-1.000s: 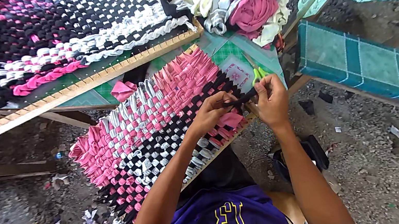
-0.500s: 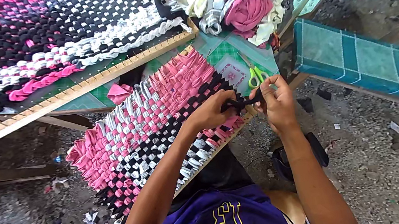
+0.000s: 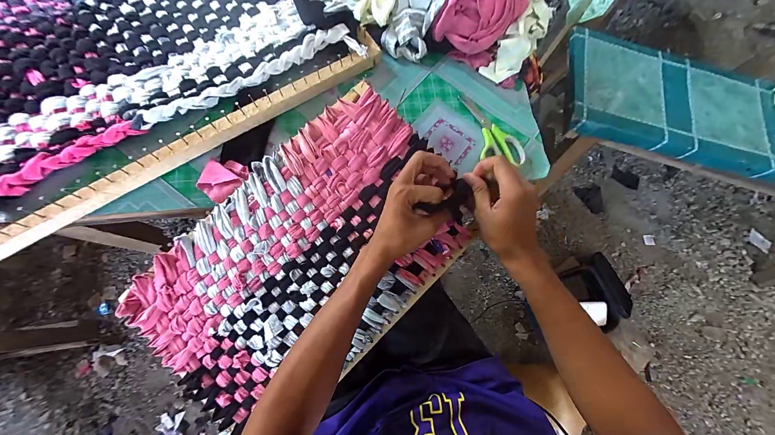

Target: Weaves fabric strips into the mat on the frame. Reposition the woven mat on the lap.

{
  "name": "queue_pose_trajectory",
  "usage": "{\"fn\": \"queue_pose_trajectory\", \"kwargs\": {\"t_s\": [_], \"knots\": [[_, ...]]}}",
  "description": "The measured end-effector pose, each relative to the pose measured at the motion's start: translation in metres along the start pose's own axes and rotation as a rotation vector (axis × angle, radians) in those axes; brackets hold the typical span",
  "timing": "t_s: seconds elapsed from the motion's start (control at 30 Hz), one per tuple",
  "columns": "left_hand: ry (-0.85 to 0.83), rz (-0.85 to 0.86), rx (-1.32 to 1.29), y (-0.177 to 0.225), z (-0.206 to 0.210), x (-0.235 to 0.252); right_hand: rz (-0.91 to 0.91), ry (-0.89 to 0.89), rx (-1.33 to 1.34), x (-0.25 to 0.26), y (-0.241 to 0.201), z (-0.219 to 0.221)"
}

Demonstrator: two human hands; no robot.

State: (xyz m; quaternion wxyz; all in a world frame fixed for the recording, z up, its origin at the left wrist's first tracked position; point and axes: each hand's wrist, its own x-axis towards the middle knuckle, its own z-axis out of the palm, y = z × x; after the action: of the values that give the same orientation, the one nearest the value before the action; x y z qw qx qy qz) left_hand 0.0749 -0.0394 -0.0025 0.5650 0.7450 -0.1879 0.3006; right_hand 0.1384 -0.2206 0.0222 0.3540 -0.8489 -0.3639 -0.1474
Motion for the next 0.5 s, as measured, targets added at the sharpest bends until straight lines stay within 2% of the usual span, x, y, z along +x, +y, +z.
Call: {"fn": "queue_pose_trajectory", "kwargs": {"t_s": [0.13, 0.3, 0.4, 0.5], "knots": [[-0.136, 0.108, -0.027, 0.01, -0.003, -0.001, -0.09, 0.007, -0.118, -0.008, 0.0, -0.001], [-0.269, 0.03, 0.06, 0.013, -0.015, 0.005, -0.121, 0.07, -0.034, -0.012, -0.002, -0.007], [-0.248, -0.198, -0.008, 0.012, -0.015, 0.008, -0.096, 0.107, 0.119, -0.018, -0.005, -0.012], [-0.106, -0.575, -0.259, 0.023, -0.008, 0.018, -0.087, 0.116, 0.181, -0.029, -0.011, -0.019]]}}
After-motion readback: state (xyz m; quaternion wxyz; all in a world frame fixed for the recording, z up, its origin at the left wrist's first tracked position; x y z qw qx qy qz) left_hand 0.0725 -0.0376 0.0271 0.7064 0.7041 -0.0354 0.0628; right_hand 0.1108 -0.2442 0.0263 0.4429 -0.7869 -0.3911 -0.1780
